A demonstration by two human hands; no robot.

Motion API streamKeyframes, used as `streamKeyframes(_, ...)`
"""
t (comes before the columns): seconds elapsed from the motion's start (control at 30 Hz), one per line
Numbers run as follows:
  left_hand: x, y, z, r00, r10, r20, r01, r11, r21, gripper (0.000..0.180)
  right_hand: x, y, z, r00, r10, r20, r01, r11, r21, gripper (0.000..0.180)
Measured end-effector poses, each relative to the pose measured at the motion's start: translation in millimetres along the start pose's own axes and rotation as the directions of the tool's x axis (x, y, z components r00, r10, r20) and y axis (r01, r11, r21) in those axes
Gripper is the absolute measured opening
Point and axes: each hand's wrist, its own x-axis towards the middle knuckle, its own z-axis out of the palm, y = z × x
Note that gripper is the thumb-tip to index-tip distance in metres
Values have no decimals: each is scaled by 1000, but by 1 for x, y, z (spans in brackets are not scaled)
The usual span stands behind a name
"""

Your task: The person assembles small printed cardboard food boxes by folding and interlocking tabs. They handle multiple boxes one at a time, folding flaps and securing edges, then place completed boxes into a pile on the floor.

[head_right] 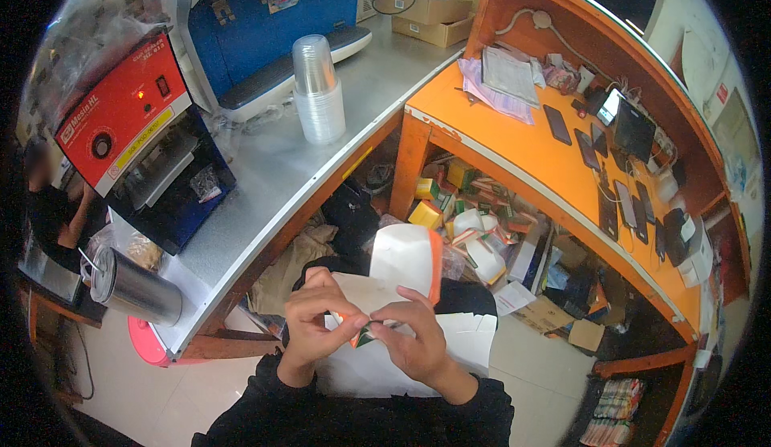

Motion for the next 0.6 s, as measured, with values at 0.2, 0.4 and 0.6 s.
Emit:
streamKeyframes(0.2, -9, 0, 3, 980, 190, -56, -178, 968, 180, 7, 0, 7, -3, 874, 390, 290, -480, 602, 638, 17)
streamKeyframes(0.4, -24, -19, 13, 810, 364, -459, -142, 883, 448, 27, -15, -22, 45, 940, 340, 41, -339, 908, 245, 27)
streamKeyframes(0.6, -14, -33, 10, 853, 224, -471, -50, 934, 353, 26, -19, 1, 40, 976, 131, 175, -90, 970, -226, 33)
